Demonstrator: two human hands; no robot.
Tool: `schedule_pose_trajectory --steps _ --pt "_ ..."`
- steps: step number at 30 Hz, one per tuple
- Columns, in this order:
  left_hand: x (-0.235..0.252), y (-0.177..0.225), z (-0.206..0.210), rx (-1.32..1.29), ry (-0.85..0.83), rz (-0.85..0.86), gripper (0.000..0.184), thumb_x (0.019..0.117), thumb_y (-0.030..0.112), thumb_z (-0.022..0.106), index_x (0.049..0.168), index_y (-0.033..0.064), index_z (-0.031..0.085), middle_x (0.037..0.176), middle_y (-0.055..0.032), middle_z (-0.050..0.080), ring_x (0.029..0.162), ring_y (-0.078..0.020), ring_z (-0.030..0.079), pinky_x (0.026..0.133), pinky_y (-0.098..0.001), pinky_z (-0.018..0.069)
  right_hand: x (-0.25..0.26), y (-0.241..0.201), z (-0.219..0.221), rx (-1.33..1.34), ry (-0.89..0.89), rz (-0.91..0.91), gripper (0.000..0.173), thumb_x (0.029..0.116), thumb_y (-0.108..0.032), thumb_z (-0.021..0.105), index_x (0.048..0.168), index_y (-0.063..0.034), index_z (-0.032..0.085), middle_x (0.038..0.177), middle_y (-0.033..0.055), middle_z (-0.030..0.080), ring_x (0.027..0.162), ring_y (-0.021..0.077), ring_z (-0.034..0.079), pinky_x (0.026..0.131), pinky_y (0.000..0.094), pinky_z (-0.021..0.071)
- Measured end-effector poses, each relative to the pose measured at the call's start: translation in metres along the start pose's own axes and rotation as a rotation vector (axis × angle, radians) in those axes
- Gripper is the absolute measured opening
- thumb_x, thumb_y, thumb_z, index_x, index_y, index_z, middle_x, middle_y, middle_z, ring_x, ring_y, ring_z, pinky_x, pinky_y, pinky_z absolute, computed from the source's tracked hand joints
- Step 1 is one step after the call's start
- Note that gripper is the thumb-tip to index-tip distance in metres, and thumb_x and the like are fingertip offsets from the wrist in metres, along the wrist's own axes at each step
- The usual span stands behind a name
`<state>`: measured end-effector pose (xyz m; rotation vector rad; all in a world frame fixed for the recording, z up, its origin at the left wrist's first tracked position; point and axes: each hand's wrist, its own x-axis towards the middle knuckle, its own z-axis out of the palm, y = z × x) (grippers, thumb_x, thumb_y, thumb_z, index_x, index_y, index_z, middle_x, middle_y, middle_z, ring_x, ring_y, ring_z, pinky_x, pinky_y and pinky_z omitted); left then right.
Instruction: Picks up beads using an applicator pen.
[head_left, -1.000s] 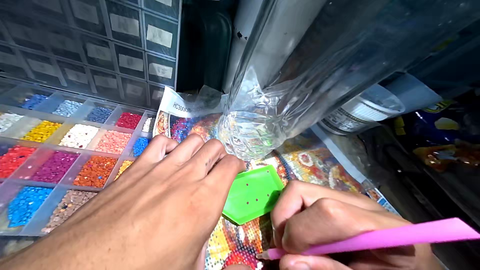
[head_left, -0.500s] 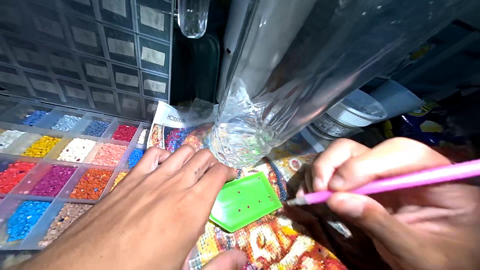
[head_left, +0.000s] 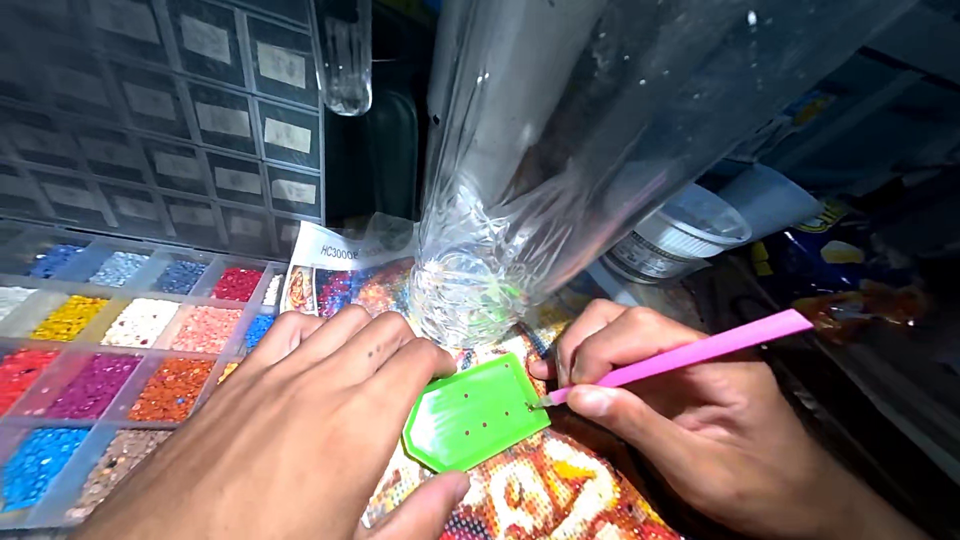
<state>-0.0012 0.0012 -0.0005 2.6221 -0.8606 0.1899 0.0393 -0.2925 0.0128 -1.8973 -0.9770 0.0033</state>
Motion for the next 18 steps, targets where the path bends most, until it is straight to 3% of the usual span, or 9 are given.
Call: schedule_pose_trajectory --steps 5,11,18 --pt "-0.0002 -0.0002 0.0005 0.013 0.008 0.007 0.055 0.0906 0.068 0.055 0.125 0.0276 0.067 0.104 0.0057 0.064 0.096 -0.0151 0.060 0.081 -0.0435 0.0428 -0.0010 -0.0002 0.0004 -0.070 -0.017 0.009 0.006 0.0980 -0.017 0.067 0.093 -0.0141 0.066 0.090 -0.0038 0.066 0.086 0.0094 0.067 0.072 0.0233 0.0599" --pt "0.0007 0.0009 -0.0038 -0.011 -0.076 -0.028 0.058 0.0942 0.067 0.052 0.132 0.0252 0.065 0.111 0.0006 0.065 0.100 -0.0206 0.061 0.085 -0.0466 0.0437 -0.0027 0.0076 0.0004 -0.023 -0.023 -0.005 0.007 0.0990 -0.016 0.067 0.094 -0.0105 0.067 0.091 0.0003 0.067 0.088 0.0132 0.068 0.077 0.0290 0.0614" --pt "-0.0005 0.0018 -0.0008 -0.010 -0.058 -0.031 0.057 0.0939 0.068 0.052 0.131 0.0255 0.064 0.110 0.0017 0.066 0.098 -0.0191 0.062 0.083 -0.0456 0.0435 -0.0046 0.0062 0.0020 0.063 0.024 0.013 0.008 0.0995 -0.016 0.067 0.096 -0.0088 0.066 0.090 0.0033 0.068 0.087 0.0165 0.070 0.077 0.0315 0.0634"
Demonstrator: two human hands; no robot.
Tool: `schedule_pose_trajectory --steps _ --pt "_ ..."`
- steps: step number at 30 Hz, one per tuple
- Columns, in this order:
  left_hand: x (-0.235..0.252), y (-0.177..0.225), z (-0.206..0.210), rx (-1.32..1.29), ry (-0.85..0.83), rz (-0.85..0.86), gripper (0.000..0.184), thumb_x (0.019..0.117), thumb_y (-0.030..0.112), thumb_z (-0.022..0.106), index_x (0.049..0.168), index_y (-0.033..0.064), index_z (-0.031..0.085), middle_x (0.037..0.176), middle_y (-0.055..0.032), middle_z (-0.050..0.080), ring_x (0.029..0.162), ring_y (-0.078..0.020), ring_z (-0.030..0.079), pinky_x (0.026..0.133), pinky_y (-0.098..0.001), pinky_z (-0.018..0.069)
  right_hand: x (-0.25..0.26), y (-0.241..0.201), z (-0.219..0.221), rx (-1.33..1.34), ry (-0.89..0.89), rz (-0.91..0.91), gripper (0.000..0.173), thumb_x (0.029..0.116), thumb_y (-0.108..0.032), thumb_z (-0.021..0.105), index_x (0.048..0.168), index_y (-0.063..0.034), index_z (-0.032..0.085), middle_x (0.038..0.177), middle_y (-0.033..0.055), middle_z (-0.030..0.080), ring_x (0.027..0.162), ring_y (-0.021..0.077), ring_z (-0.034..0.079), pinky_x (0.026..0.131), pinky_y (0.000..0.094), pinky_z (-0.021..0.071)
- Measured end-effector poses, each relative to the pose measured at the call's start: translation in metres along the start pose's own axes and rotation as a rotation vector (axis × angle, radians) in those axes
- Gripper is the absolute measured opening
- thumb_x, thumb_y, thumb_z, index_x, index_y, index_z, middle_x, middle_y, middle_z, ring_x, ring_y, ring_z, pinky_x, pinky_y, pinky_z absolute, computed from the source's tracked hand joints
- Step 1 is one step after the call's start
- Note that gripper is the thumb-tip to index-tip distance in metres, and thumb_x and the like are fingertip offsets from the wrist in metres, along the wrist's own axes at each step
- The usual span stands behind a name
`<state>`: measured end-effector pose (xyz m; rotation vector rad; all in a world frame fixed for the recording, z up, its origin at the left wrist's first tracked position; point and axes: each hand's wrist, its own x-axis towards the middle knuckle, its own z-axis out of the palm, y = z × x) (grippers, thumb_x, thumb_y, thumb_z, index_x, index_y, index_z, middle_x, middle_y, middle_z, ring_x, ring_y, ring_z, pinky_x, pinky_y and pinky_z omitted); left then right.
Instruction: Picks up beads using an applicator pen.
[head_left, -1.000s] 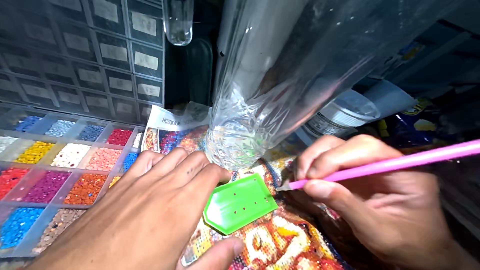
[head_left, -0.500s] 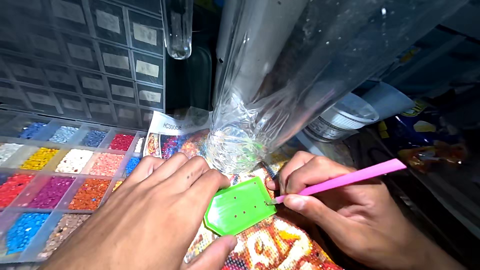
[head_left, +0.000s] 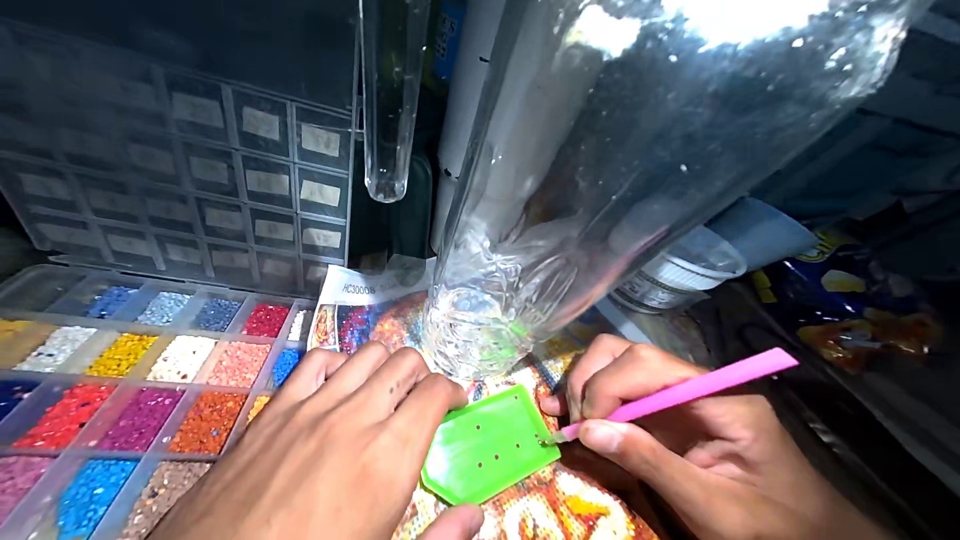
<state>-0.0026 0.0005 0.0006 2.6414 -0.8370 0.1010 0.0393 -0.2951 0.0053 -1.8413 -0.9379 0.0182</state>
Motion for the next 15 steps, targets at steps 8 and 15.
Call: schedule_pose_trajectory --steps 8,15 --pt "0.0000 0.0004 0.0019 0.040 0.042 0.010 0.057 0.0918 0.070 0.052 0.126 0.0269 0.066 0.107 0.0038 0.065 0.098 -0.0175 0.061 0.081 -0.0441 0.0445 -0.0003 -0.0004 0.0017 -0.082 -0.018 -0.021 0.006 0.0984 -0.016 0.068 0.095 -0.0104 0.068 0.091 0.0001 0.068 0.088 0.0130 0.069 0.075 0.0269 0.0614" --pt "-0.0006 -0.0004 0.0030 0.044 0.064 0.018 0.056 0.0908 0.070 0.054 0.124 0.0270 0.067 0.107 0.0047 0.065 0.099 -0.0166 0.061 0.083 -0.0439 0.0449 -0.0004 -0.0017 0.0019 -0.124 -0.019 -0.001 0.009 0.0990 -0.018 0.066 0.092 -0.0124 0.068 0.091 -0.0016 0.068 0.088 0.0117 0.068 0.074 0.0256 0.0606"
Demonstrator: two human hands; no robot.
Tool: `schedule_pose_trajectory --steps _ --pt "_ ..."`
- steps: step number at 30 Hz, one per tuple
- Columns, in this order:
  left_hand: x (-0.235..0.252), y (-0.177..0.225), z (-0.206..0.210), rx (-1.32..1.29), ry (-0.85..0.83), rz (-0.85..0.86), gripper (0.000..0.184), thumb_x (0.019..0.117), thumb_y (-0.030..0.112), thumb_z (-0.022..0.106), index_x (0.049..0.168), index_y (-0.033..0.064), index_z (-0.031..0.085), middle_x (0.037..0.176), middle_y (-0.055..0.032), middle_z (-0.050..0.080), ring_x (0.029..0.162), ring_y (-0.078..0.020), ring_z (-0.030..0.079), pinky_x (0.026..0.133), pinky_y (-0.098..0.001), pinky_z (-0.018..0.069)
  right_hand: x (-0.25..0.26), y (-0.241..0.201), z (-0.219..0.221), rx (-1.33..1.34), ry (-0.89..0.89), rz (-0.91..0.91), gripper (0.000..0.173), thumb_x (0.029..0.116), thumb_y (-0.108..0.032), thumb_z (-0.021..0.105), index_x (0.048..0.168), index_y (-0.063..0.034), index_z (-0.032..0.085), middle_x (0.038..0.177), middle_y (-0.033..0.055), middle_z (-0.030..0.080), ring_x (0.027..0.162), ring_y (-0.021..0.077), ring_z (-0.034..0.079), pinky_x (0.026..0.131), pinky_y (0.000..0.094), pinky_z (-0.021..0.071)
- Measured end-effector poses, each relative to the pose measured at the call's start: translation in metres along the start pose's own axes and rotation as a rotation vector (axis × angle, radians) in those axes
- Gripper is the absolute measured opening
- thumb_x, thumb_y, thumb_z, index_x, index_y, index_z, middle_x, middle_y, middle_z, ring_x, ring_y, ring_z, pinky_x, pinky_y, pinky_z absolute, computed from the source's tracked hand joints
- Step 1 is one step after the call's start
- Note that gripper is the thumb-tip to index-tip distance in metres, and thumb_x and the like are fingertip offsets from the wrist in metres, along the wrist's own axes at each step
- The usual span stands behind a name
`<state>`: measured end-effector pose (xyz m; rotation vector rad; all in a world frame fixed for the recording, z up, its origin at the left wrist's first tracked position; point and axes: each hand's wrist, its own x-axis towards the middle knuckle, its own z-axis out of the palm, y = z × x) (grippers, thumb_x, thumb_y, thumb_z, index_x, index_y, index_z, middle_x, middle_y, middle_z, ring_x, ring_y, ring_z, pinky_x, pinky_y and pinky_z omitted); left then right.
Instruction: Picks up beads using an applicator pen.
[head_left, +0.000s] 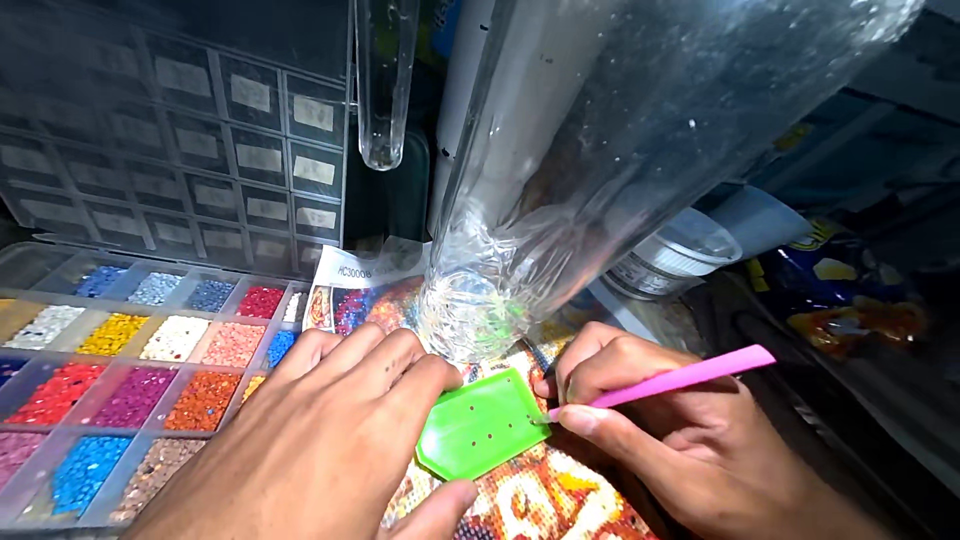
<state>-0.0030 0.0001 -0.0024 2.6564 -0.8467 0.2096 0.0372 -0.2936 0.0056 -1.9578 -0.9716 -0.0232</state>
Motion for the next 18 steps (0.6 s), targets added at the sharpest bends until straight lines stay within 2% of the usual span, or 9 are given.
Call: schedule_pose_trajectory --steps 2,4,5,8,12,15,18 --pt "0.000 0.000 0.000 -0.004 -0.009 0.000 0.056 0.0911 0.070 0.053 0.124 0.0274 0.066 0.106 0.0046 0.064 0.096 -0.0165 0.060 0.081 -0.0435 0.0433 0.000 0.000 0.000 0.061 0.025 -0.009 0.008 0.0990 -0.016 0.066 0.093 -0.0110 0.067 0.090 0.0010 0.068 0.088 0.0154 0.070 0.077 0.0313 0.0628" --pt "0.002 -0.001 0.001 -0.001 -0.003 0.002 0.057 0.0917 0.070 0.052 0.126 0.0273 0.066 0.106 0.0040 0.065 0.095 -0.0175 0.061 0.080 -0.0438 0.0444 0.002 -0.003 -0.001 0.126 0.067 -0.033 0.006 0.0986 -0.015 0.067 0.094 -0.0110 0.065 0.089 0.0032 0.066 0.086 0.0190 0.070 0.081 0.0400 0.0651" --pt "0.002 -0.001 0.001 0.004 0.000 0.000 0.058 0.0919 0.071 0.051 0.127 0.0271 0.066 0.106 0.0042 0.065 0.096 -0.0174 0.062 0.080 -0.0436 0.0454 0.003 -0.007 -0.001 0.137 0.076 -0.049 0.005 0.0981 -0.015 0.067 0.094 -0.0121 0.065 0.088 0.0025 0.066 0.085 0.0186 0.071 0.082 0.0414 0.0648" --pt "0.001 0.001 0.003 0.016 0.019 0.001 0.058 0.0917 0.071 0.050 0.122 0.0252 0.067 0.102 0.0045 0.063 0.095 -0.0173 0.061 0.079 -0.0427 0.0465 0.002 -0.023 0.005 0.218 -0.010 -0.066 0.008 0.0978 -0.013 0.067 0.091 -0.0097 0.065 0.086 0.0033 0.066 0.084 0.0164 0.070 0.082 0.0395 0.0630" --pt "0.002 0.001 -0.004 0.021 -0.082 0.014 0.064 0.0915 0.070 0.045 0.133 0.0253 0.061 0.108 0.0006 0.063 0.099 -0.0221 0.060 0.080 -0.0471 0.0442 0.001 -0.037 0.017 0.269 -0.208 -0.035 0.014 0.0974 -0.010 0.067 0.089 0.0013 0.068 0.094 0.0136 0.067 0.092 0.0181 0.066 0.080 0.0313 0.0566" --pt "0.002 0.000 -0.009 0.050 -0.158 0.043 0.076 0.0842 0.073 0.048 0.142 0.0241 0.055 0.117 -0.0035 0.061 0.104 -0.0264 0.059 0.081 -0.0498 0.0421 0.001 -0.034 0.020 0.256 -0.223 -0.032 0.014 0.0970 -0.010 0.068 0.090 0.0015 0.067 0.093 0.0136 0.066 0.090 0.0162 0.067 0.078 0.0280 0.0570" --pt "0.003 0.002 -0.010 0.073 -0.192 0.049 0.089 0.0789 0.083 0.049 0.142 0.0218 0.054 0.118 -0.0049 0.061 0.105 -0.0276 0.059 0.086 -0.0518 0.0411 0.001 -0.034 0.020 0.268 -0.212 -0.026 0.014 0.0975 -0.010 0.068 0.091 0.0020 0.067 0.093 0.0134 0.066 0.089 0.0155 0.067 0.077 0.0266 0.0570"
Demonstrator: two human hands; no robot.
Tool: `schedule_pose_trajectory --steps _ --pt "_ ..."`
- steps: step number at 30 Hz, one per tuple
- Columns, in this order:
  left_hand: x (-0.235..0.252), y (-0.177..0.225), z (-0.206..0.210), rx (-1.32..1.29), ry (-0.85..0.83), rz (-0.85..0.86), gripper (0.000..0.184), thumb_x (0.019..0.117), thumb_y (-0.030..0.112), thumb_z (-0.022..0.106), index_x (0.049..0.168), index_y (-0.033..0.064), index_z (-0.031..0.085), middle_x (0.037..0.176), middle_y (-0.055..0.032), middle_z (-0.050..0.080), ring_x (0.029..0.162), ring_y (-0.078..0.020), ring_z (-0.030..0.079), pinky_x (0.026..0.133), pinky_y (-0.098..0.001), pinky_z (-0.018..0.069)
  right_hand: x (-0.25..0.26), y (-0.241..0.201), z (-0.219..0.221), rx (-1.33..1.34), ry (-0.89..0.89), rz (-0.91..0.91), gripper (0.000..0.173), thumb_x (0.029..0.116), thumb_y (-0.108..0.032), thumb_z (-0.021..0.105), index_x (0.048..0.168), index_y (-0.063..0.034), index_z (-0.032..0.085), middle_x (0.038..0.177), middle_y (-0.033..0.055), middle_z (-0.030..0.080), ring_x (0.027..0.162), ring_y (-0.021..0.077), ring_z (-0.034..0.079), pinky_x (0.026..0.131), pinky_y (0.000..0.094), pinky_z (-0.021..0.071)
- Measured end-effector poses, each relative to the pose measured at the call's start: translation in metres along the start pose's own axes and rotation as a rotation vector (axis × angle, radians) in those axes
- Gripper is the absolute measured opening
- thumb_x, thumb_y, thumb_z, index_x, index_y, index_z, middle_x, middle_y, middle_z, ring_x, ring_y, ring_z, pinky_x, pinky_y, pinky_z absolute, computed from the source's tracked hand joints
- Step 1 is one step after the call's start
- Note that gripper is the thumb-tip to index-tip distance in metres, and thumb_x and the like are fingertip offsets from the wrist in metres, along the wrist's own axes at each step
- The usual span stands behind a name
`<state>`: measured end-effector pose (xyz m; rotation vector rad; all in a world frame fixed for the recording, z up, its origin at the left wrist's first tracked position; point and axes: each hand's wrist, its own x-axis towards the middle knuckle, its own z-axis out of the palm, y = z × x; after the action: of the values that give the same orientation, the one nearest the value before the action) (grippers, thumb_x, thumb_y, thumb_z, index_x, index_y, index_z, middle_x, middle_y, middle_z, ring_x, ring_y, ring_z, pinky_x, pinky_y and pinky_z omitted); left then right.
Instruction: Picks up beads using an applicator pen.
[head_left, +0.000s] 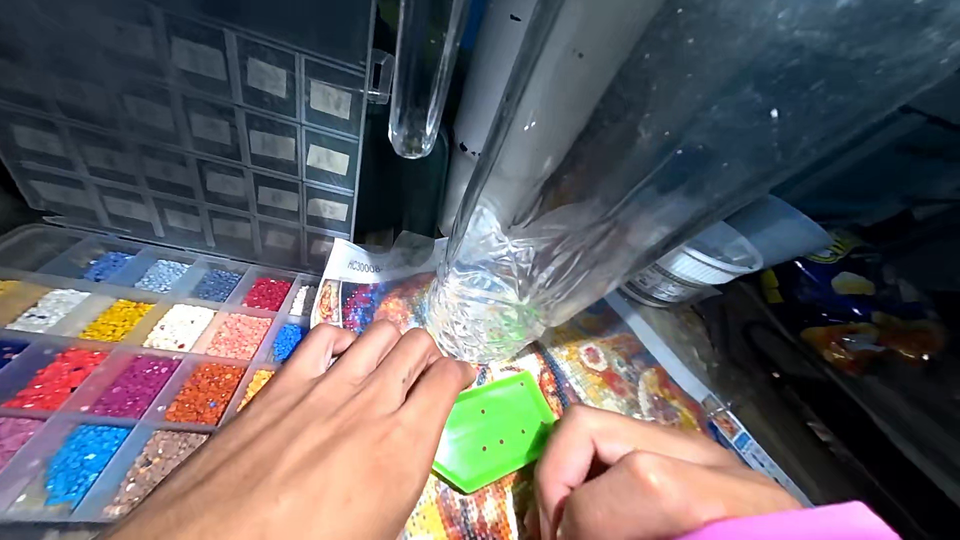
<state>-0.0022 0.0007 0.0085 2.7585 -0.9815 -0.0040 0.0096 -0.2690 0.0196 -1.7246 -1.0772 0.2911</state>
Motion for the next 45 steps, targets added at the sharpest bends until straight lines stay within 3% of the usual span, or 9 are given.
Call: schedule_pose_trajectory --steps 25,34,39,42,45 --pt "0.000 -0.001 0.007 0.057 0.106 0.032 0.082 0.0792 0.079 0.052 0.137 0.0214 0.058 0.113 -0.0033 0.061 0.098 -0.0268 0.059 0.079 -0.0496 0.0416 0.003 -0.002 0.004 -0.126 -0.040 0.005 0.014 0.0984 -0.012 0.068 0.095 0.0012 0.070 0.093 0.0123 0.066 0.088 0.0118 0.064 0.073 0.0217 0.0527" --pt "0.001 -0.001 0.004 0.048 0.066 0.033 0.084 0.0771 0.077 0.054 0.140 0.0220 0.057 0.115 -0.0037 0.062 0.104 -0.0285 0.060 0.082 -0.0513 0.0433 0.003 -0.006 0.005 -0.191 -0.080 -0.008 0.012 0.0995 -0.010 0.066 0.098 0.0012 0.068 0.096 0.0149 0.064 0.089 0.0139 0.063 0.073 0.0217 0.0519" --pt "0.000 -0.002 -0.004 -0.052 -0.014 -0.003 0.079 0.0847 0.077 0.049 0.143 0.0234 0.055 0.117 -0.0054 0.063 0.107 -0.0292 0.060 0.087 -0.0533 0.0417 0.004 -0.013 -0.009 -0.103 0.136 -0.060 0.010 0.0960 -0.009 0.070 0.090 -0.0019 0.067 0.090 0.0085 0.068 0.088 0.0133 0.068 0.078 0.0278 0.0584" --pt "0.000 -0.001 -0.003 -0.116 0.019 -0.051 0.067 0.0932 0.073 0.044 0.137 0.0248 0.059 0.112 -0.0020 0.064 0.106 -0.0250 0.061 0.090 -0.0514 0.0421 0.005 0.000 -0.024 -0.187 0.280 -0.082 0.004 0.0950 -0.012 0.073 0.095 -0.0111 0.068 0.089 -0.0009 0.069 0.084 0.0088 0.068 0.075 0.0241 0.0602" --pt "-0.001 -0.001 0.001 -0.121 0.082 -0.056 0.060 0.0926 0.069 0.052 0.132 0.0252 0.062 0.108 0.0001 0.064 0.103 -0.0226 0.061 0.087 -0.0489 0.0437 0.003 0.014 -0.027 -0.203 0.294 -0.069 0.005 0.0942 -0.012 0.074 0.097 -0.0112 0.069 0.091 0.0007 0.069 0.086 0.0138 0.070 0.076 0.0293 0.0632"
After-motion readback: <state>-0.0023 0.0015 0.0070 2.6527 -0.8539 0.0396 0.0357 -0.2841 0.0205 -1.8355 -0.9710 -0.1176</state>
